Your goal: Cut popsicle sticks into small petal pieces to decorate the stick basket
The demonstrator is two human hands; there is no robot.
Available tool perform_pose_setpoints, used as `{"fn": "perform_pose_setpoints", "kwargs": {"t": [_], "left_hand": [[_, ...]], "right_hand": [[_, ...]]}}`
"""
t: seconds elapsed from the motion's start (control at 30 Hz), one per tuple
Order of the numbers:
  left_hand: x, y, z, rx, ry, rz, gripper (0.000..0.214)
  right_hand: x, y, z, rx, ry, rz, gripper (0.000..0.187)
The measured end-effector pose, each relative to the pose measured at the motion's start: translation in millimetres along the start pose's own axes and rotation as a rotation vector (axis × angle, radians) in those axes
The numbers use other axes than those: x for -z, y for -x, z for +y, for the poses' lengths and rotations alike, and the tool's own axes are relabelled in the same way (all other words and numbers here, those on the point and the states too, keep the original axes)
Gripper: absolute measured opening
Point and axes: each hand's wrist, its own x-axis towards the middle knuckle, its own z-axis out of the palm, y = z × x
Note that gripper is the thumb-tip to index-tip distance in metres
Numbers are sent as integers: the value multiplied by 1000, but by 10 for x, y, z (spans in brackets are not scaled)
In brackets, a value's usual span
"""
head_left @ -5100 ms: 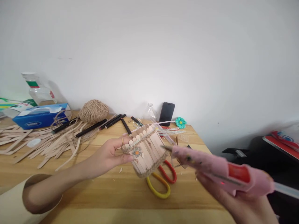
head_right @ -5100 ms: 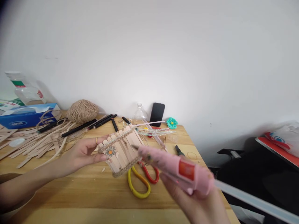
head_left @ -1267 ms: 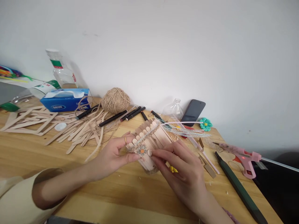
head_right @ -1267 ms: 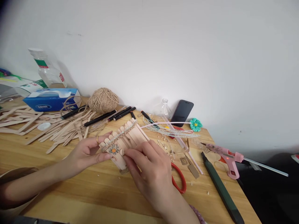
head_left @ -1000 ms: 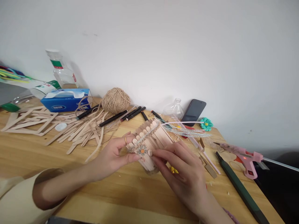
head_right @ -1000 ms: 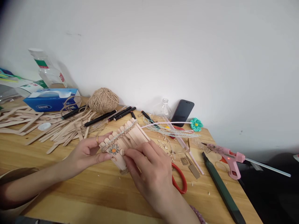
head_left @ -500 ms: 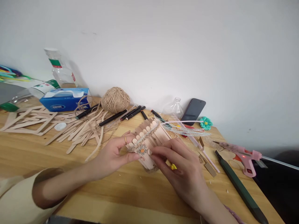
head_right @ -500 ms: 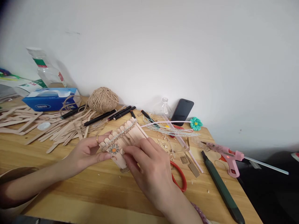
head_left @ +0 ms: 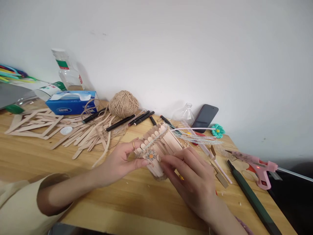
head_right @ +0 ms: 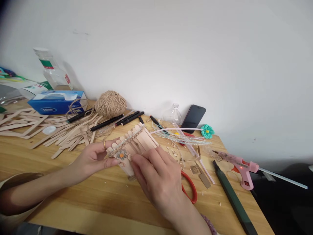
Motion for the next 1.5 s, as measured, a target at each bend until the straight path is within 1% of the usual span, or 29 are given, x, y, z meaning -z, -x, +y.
{"fn": "perform_pose_setpoints", "kwargs": {"t": [0.27,0.5,0.67,0.77,0.83,0.93,1.0,1.33,1.5], "left_hand": [[5,10,-11,8,-4,18,19],[17,-8,11,-49,-53,9,16],[20,-8,21,-62,-58,12,17],[22,-4,24,-37,-32,13,16],[24,1,25,-27,-13,17,16],[24,12,25,-41,-1,18,14],[19,22,25,-49,11,15,14],[2,26,30,-95,43,-4,9],[-13,19,49,-127,48,12,9]], "right_hand": [[13,-12,13,29,-16,-26,16],[22,-35,6,27,-18,-36,15],[13,-35,-8,10,2,-48,14],[15,-12,-13,-40,-35,-17,14],[18,14,-20,-61,-82,26,17],[17,52,-35,-13,-72,91,21],[9,65,-41,24,-31,101,22],[13,96,-18,99,57,35,21],[2,129,-17,133,63,3,25]]}}
